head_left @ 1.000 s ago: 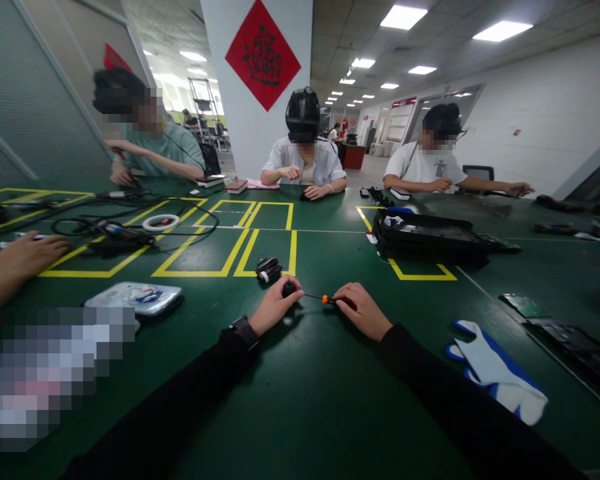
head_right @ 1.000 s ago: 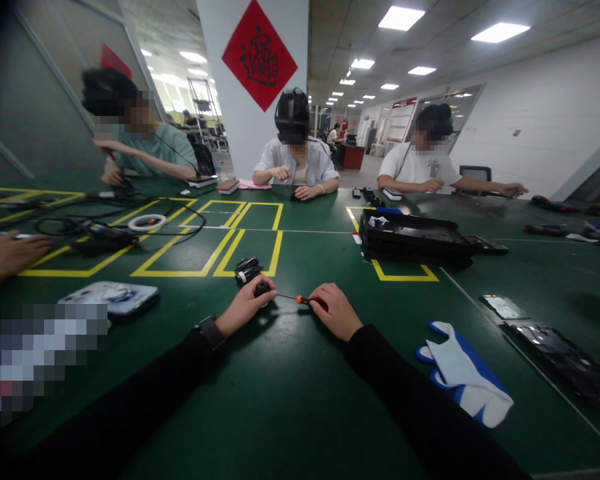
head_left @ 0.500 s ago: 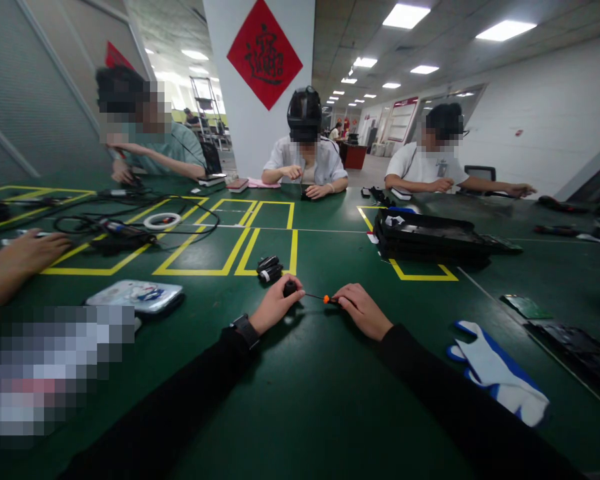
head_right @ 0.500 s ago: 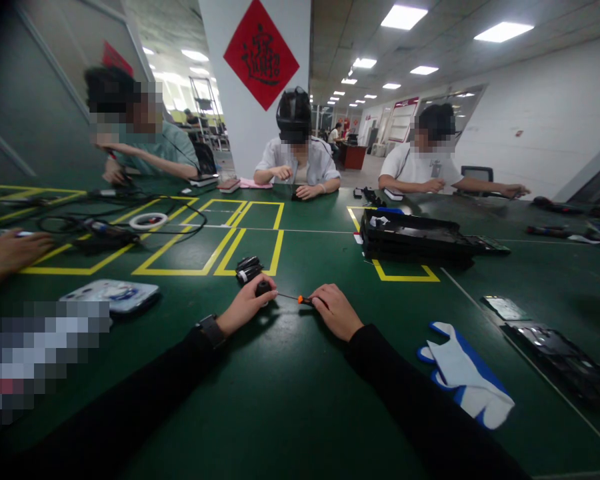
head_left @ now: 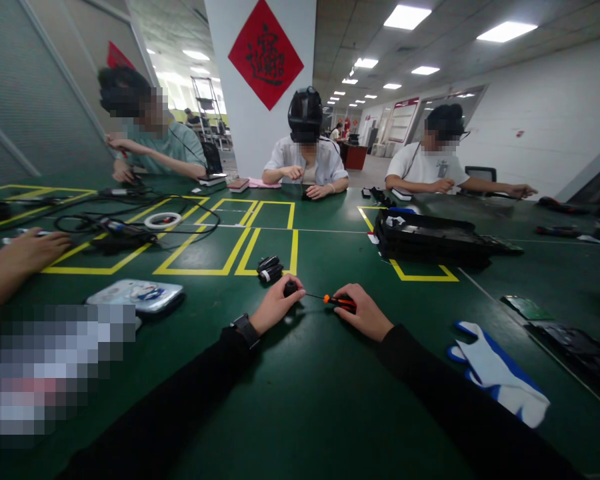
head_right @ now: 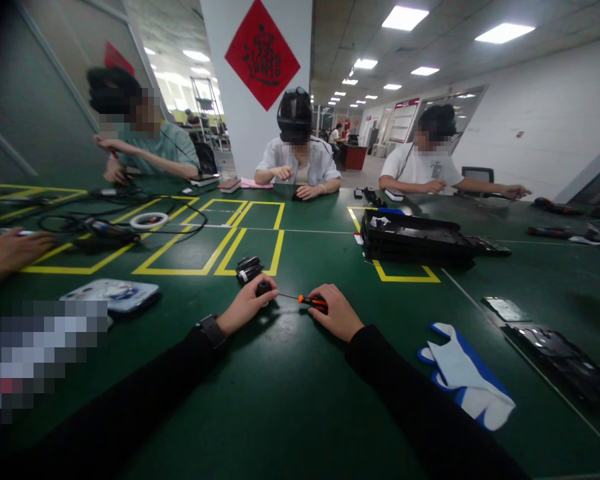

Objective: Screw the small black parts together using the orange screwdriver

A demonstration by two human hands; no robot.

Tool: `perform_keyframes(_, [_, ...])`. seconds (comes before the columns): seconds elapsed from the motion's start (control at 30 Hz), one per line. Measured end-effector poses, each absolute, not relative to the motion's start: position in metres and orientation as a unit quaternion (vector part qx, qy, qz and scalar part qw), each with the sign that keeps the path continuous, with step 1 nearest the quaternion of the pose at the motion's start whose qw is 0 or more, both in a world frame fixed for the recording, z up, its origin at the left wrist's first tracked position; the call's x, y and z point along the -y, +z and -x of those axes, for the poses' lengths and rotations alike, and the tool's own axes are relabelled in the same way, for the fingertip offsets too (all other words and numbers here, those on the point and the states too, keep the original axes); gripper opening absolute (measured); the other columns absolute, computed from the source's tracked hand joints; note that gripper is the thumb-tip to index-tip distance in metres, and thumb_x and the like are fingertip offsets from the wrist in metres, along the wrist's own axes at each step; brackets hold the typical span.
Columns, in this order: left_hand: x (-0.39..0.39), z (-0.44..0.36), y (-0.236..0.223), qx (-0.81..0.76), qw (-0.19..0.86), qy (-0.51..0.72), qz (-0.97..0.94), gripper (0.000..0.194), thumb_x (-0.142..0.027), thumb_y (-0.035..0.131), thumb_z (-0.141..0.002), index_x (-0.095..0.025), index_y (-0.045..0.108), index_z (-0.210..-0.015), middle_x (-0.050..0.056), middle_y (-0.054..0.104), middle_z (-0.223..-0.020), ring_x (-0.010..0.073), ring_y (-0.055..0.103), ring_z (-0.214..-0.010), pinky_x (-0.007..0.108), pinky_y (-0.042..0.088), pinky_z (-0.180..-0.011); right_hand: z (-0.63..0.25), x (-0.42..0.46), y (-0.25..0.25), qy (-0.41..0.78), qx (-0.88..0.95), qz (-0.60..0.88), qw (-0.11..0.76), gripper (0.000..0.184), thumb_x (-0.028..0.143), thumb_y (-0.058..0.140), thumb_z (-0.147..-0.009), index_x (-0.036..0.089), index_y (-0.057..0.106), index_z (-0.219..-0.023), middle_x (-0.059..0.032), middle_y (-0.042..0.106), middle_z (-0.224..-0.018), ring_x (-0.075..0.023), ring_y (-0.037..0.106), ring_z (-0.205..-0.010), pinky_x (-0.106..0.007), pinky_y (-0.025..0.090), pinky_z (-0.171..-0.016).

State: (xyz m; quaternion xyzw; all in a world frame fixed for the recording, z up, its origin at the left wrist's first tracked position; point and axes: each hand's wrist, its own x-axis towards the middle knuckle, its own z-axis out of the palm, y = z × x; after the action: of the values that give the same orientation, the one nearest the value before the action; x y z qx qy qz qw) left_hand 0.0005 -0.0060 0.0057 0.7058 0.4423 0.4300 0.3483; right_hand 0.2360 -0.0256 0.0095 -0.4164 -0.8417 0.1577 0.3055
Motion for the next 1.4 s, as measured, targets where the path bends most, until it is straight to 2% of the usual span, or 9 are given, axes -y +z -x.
perform_keyframes(0.1, [0.0059, -0.0003, 0.0055, -0.444, 0.347, 0.429, -0.706, 0.017, -0.033, 0.054, -0.076, -0.018, 0.053, -0.083, 0.000, 0.054, -0.081, 0.0137, 0.051, -0.073, 0.026, 0.042, -0.070, -0.2356, 0.0244, 0.0100, 0.156, 0.851, 0.408, 0.291, 0.018, 0.026, 0.049, -0.084, 0.019, 0.056, -0.100, -0.0061, 0.056, -0.095, -0.0190, 0.047, -0.091, -0.035, 0.038, -0.083])
perform_keyframes(0.23, [0.0051, 0.0003, 0.0041, -0.438, 0.346, 0.429, -0.710, 0.016, -0.032, 0.054, -0.076, -0.017, 0.052, -0.083, 0.000, 0.053, -0.081, 0.0139, 0.051, -0.075, 0.026, 0.041, -0.071, -0.2353, 0.0230, 0.0107, 0.156, 0.856, 0.399, 0.288, 0.023, 0.022, 0.036, -0.090, 0.019, 0.058, -0.097, -0.0057, 0.057, -0.094, -0.0177, 0.047, -0.091, -0.034, 0.036, -0.085])
perform_keyframes(0.4, [0.0049, 0.0006, 0.0040, -0.438, 0.342, 0.427, -0.714, 0.016, -0.032, 0.054, -0.076, -0.018, 0.052, -0.084, 0.000, 0.053, -0.082, 0.0144, 0.051, -0.077, 0.027, 0.040, -0.073, -0.2360, 0.0245, 0.0108, 0.154, 0.853, 0.404, 0.293, 0.016, 0.022, 0.047, -0.085, 0.018, 0.057, -0.097, -0.0063, 0.056, -0.094, -0.0186, 0.047, -0.091, -0.034, 0.038, -0.082])
perform_keyframes(0.63, [0.0045, 0.0002, 0.0032, -0.436, 0.359, 0.428, -0.705, 0.016, -0.032, 0.054, -0.076, -0.018, 0.052, -0.084, 0.000, 0.053, -0.081, 0.0141, 0.051, -0.074, 0.027, 0.041, -0.070, -0.2360, 0.0277, 0.0114, 0.166, 0.845, 0.408, 0.302, 0.020, 0.025, 0.057, -0.079, 0.018, 0.055, -0.097, -0.0061, 0.055, -0.096, -0.0192, 0.048, -0.091, -0.034, 0.039, -0.081])
perform_keyframes(0.9, [0.0043, 0.0000, 0.0026, -0.436, 0.357, 0.434, -0.703, 0.016, -0.031, 0.054, -0.076, -0.017, 0.053, -0.084, 0.001, 0.053, -0.081, 0.0144, 0.051, -0.074, 0.027, 0.042, -0.069, -0.2359, 0.0234, 0.0103, 0.162, 0.855, 0.398, 0.292, 0.020, 0.020, 0.040, -0.088, 0.018, 0.058, -0.096, -0.0059, 0.056, -0.093, -0.0182, 0.047, -0.091, -0.035, 0.037, -0.084])
perform_keyframes(1.07, [0.0039, 0.0009, 0.0023, -0.438, 0.352, 0.427, -0.709, 0.015, -0.031, 0.054, -0.076, -0.018, 0.052, -0.084, 0.001, 0.053, -0.082, 0.0147, 0.051, -0.076, 0.028, 0.041, -0.072, -0.2364, 0.0246, 0.0099, 0.157, 0.854, 0.398, 0.295, 0.015, 0.021, 0.048, -0.084, 0.018, 0.057, -0.095, -0.0062, 0.056, -0.094, -0.0188, 0.047, -0.091, -0.035, 0.038, -0.082])
perform_keyframes(1.23, [0.0042, 0.0009, 0.0031, -0.434, 0.347, 0.429, -0.712, 0.015, -0.031, 0.054, -0.076, -0.018, 0.052, -0.084, 0.001, 0.054, -0.083, 0.0149, 0.051, -0.078, 0.028, 0.040, -0.075, -0.2363, 0.0268, 0.0114, 0.162, 0.851, 0.401, 0.297, 0.021, 0.025, 0.057, -0.079, 0.018, 0.055, -0.099, -0.0063, 0.055, -0.096, -0.0192, 0.048, -0.091, -0.034, 0.039, -0.082])
perform_keyframes(1.4, [0.0046, 0.0002, 0.0037, -0.439, 0.347, 0.428, -0.709, 0.015, -0.031, 0.054, -0.076, -0.018, 0.053, -0.084, 0.001, 0.054, -0.083, 0.0148, 0.052, -0.077, 0.028, 0.041, -0.074, -0.2356, 0.0252, 0.0111, 0.153, 0.848, 0.416, 0.290, 0.016, 0.023, 0.044, -0.086, 0.018, 0.057, -0.095, -0.0063, 0.056, -0.094, -0.0184, 0.048, -0.091, -0.035, 0.038, -0.083])
